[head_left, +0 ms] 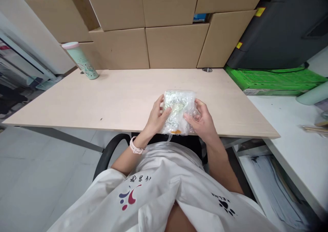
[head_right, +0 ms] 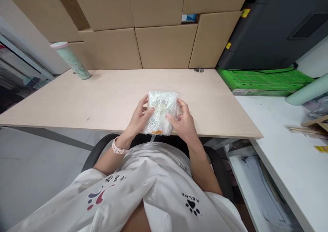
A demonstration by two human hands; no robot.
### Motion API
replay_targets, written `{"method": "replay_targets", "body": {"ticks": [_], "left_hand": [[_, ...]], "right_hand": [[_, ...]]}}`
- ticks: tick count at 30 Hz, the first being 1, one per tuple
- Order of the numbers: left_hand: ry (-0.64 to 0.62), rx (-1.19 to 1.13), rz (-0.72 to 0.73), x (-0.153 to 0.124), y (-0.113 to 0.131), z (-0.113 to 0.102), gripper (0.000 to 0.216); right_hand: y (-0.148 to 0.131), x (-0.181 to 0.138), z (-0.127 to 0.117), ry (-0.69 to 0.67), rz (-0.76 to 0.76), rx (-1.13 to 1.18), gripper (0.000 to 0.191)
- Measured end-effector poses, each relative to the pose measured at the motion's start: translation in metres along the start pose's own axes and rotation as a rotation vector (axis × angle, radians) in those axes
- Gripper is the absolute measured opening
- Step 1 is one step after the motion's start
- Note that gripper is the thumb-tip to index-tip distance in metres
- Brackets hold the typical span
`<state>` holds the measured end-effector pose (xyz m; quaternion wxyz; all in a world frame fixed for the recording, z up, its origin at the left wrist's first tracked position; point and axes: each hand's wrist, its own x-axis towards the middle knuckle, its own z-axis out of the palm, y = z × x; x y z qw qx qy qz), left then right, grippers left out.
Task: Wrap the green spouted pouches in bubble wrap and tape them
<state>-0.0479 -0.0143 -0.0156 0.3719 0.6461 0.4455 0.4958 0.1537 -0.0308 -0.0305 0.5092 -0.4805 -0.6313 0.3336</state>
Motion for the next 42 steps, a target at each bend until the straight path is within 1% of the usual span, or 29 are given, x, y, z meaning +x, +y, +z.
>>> {"method": "replay_targets", "body": {"ticks": [1, 2, 3, 5, 7, 10, 12, 17, 21, 27, 32, 35, 38, 40, 42], "left_hand": [[0.048, 0.208, 0.103, -0.001, -0.003, 0.002, 0.069], [0.055, 0.401, 0.201, -0.002, -0.004, 0.004, 0.067], [0.018, 0.562, 0.289, -0.005, -0.005, 0.007, 0.066], [-0.122, 0.781, 0.404, -0.012, -0.005, 0.015, 0.068], [-0.219, 0.914, 0.443, -0.018, -0.006, 0.023, 0.078], [-0.216, 1.021, 0.447, -0.022, -0.009, 0.03, 0.093], [-0.222, 1.043, 0.46, -0.022, -0.012, 0.031, 0.096], [-0.224, 1.053, 0.481, -0.02, -0.017, 0.03, 0.093], [-0.21, 1.028, 0.472, -0.021, -0.02, 0.032, 0.089], [-0.222, 0.924, 0.494, -0.018, -0.026, 0.031, 0.088], [-0.231, 0.816, 0.487, -0.017, -0.027, 0.026, 0.089], [-0.159, 0.681, 0.427, -0.024, -0.022, 0.024, 0.094], [-0.009, 0.499, 0.33, -0.034, -0.016, 0.021, 0.1], [0.088, 0.388, 0.269, -0.041, -0.014, 0.017, 0.1], [0.165, 0.3, 0.224, -0.047, -0.012, 0.012, 0.097]], "right_hand": [[0.004, 0.004, 0.003, 0.023, 0.004, -0.078, 0.073], [0.007, 0.007, 0.004, 0.041, -0.001, -0.161, 0.072], [0.009, 0.01, 0.005, 0.055, -0.019, -0.25, 0.069], [0.011, 0.013, 0.005, 0.055, -0.098, -0.422, 0.061], [0.013, 0.014, 0.004, 0.009, -0.2, -0.553, 0.053], [0.016, 0.013, 0.003, -0.118, -0.28, -0.627, 0.051], [0.018, 0.011, 0.004, -0.158, -0.299, -0.651, 0.053], [0.015, 0.002, 0.011, -0.213, -0.391, -0.681, 0.057], [0.012, -0.002, 0.018, -0.227, -0.436, -0.609, 0.058], [0.014, -0.002, 0.023, -0.211, -0.407, -0.545, 0.057], [0.014, -0.002, 0.02, -0.186, -0.388, -0.474, 0.054], [0.015, -0.004, 0.016, -0.096, -0.349, -0.364, 0.052], [0.016, -0.006, 0.012, -0.014, -0.28, -0.208, 0.056], [0.015, -0.007, 0.011, -0.024, -0.261, -0.156, 0.058], [0.013, -0.009, 0.012, -0.041, -0.276, -0.198, 0.059]]}}
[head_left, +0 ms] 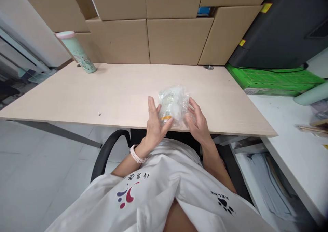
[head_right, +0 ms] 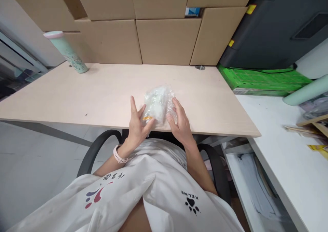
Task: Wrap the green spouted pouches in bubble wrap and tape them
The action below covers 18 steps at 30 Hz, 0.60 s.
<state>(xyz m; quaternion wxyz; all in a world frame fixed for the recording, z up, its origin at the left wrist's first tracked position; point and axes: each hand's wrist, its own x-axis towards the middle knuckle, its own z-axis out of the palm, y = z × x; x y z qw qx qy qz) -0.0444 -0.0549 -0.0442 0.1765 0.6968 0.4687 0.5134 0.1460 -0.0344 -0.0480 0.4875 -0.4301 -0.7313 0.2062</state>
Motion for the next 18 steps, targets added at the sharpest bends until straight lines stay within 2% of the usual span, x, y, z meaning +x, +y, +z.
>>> {"method": "replay_targets", "body": {"ticks": [3, 6, 9, 12, 18], "left_hand": [[0.082, -0.041, -0.061, -0.005, 0.0, -0.008, 0.089], [0.098, -0.002, -0.08, -0.008, 0.002, -0.012, 0.085], [0.079, -0.023, -0.091, -0.009, 0.003, -0.012, 0.079], [0.071, -0.118, -0.13, -0.009, 0.0, -0.01, 0.077], [0.098, -0.345, -0.25, -0.007, -0.007, 0.0, 0.078]], "right_hand": [[-0.01, -0.002, 0.007, 0.006, -0.093, -0.162, 0.067], [-0.023, -0.005, 0.02, -0.015, -0.21, -0.296, 0.076], [-0.033, -0.004, 0.031, 0.019, -0.239, -0.362, 0.064], [-0.037, 0.001, 0.032, 0.1, -0.216, -0.299, 0.045], [-0.044, 0.003, 0.023, 0.146, -0.02, -0.009, 0.026]]}}
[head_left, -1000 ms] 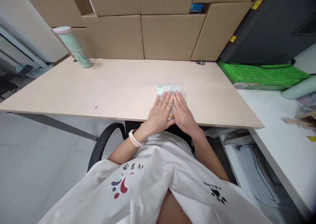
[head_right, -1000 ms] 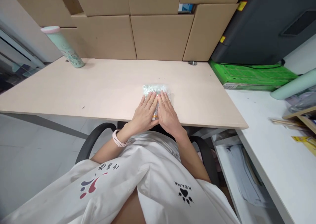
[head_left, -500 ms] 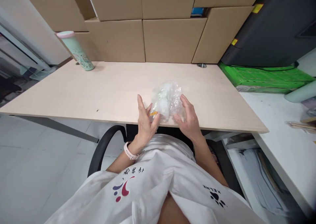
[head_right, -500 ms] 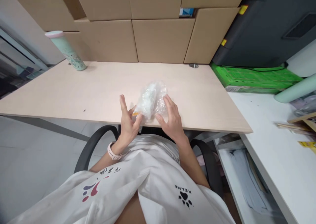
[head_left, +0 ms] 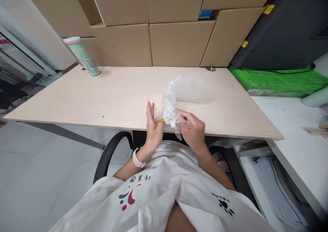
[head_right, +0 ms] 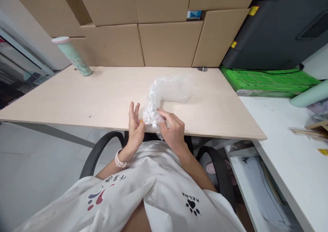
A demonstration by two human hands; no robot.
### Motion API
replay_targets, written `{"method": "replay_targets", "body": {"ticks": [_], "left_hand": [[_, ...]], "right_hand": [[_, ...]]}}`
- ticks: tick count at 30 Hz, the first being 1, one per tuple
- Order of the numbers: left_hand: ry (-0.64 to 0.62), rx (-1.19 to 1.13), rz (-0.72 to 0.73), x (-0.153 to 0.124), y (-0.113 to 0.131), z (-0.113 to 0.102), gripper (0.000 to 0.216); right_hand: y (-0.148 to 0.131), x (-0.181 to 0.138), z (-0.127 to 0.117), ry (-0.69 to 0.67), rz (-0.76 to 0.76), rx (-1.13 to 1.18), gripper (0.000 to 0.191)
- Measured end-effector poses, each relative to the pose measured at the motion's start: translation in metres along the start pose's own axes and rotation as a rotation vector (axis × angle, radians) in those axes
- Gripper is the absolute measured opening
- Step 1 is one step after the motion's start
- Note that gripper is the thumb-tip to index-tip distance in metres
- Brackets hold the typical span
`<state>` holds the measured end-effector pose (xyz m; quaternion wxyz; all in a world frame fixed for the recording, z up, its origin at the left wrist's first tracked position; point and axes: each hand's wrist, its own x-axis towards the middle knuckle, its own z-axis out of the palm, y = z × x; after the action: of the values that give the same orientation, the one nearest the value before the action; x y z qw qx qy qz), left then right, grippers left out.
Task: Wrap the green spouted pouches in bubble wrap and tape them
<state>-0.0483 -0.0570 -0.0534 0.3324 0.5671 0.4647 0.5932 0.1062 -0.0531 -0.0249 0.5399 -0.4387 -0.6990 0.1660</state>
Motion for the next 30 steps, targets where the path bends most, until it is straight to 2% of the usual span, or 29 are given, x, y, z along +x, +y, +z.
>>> {"method": "replay_targets", "body": {"ticks": [2, 4, 7, 9, 11, 13, 16, 18, 19, 22, 24, 28, 30], "left_hand": [[0.028, -0.074, -0.075, 0.005, -0.006, 0.001, 0.075], [0.048, -0.129, -0.139, 0.011, -0.012, -0.001, 0.072], [0.046, -0.085, -0.139, 0.018, -0.019, -0.007, 0.08], [0.079, 0.04, -0.057, 0.021, -0.019, -0.011, 0.087], [0.143, 0.241, 0.078, 0.022, -0.015, -0.013, 0.092], [0.15, 0.476, 0.245, 0.023, -0.009, -0.01, 0.088], [0.001, 0.687, 0.405, 0.025, -0.003, 0.001, 0.06], [-0.064, 0.655, 0.36, 0.029, -0.001, 0.006, 0.052], [-0.054, 0.602, 0.293, 0.031, -0.001, 0.006, 0.051], [0.105, 0.402, 0.039, 0.039, -0.002, -0.001, 0.045], [0.239, 0.323, -0.056, 0.044, -0.004, -0.012, 0.044], [0.455, 0.39, 0.002, 0.048, -0.009, -0.034, 0.078], [0.522, 0.479, 0.066, 0.047, -0.009, -0.043, 0.085]], "right_hand": [[-0.002, 0.0, -0.003, -0.026, 0.056, 0.117, 0.017], [-0.001, 0.002, -0.007, 0.01, 0.136, 0.224, 0.012], [0.007, 0.008, -0.018, 0.26, 0.285, 0.357, 0.019], [0.014, 0.014, -0.028, 0.453, 0.336, 0.408, 0.026], [0.021, 0.017, -0.036, 0.577, 0.334, 0.415, 0.031], [0.025, 0.017, -0.041, 0.605, 0.319, 0.402, 0.033], [0.025, 0.014, -0.042, 0.528, 0.298, 0.379, 0.032], [0.024, 0.014, -0.042, 0.498, 0.28, 0.363, 0.031], [0.024, 0.014, -0.043, 0.514, 0.273, 0.36, 0.031], [0.03, 0.018, -0.052, 0.684, 0.244, 0.373, 0.03], [0.036, 0.019, -0.06, 0.777, 0.239, 0.392, 0.029], [0.046, 0.019, -0.068, 0.813, 0.288, 0.387, 0.029], [0.054, 0.018, -0.073, 0.853, 0.276, 0.342, 0.029]]}}
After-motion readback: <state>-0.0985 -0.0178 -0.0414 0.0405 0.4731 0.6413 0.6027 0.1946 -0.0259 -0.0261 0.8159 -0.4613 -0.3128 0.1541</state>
